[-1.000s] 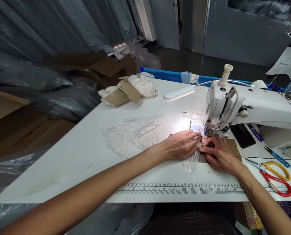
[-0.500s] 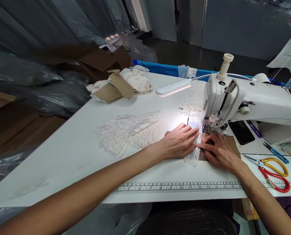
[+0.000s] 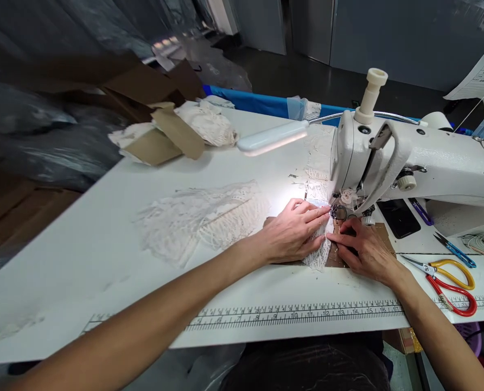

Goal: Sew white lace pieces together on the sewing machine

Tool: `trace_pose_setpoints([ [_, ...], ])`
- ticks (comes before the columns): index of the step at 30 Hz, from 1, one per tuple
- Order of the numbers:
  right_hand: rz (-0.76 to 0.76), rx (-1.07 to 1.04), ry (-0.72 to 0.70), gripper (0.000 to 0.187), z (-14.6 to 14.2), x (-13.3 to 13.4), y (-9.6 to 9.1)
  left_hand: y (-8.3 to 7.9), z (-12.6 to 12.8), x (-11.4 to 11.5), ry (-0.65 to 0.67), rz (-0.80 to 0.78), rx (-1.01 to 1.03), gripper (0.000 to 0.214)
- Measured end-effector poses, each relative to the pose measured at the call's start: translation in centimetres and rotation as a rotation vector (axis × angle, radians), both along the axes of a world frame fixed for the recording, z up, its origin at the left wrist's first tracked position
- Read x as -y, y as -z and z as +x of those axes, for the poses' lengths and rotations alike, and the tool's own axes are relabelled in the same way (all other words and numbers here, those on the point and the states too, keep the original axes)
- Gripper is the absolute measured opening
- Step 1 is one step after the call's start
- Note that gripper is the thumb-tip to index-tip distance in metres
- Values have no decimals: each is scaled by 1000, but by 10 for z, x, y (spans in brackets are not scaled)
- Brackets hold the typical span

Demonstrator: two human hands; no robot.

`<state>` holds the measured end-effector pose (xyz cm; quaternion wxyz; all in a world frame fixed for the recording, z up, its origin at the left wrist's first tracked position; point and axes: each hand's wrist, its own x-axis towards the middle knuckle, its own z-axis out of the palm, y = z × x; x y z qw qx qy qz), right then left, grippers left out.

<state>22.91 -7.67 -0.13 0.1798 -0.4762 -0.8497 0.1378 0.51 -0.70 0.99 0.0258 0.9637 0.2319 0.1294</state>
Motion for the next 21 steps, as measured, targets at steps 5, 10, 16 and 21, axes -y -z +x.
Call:
trace_pose_setpoints([
  [5, 29, -22, 16, 31, 0, -1, 4, 2, 0, 0, -10, 15, 16, 35],
  [10, 57, -14, 5, 35, 1, -3, 6, 8, 2, 2, -19, 66, 46, 35],
  [16, 108, -14, 5, 33, 3, -4, 6, 13, 5, 7, -38, 180, 128, 32],
  [21, 148, -15, -13, 31, 2, -2, 5, 13, 4, 5, 85, 179, 198, 28],
])
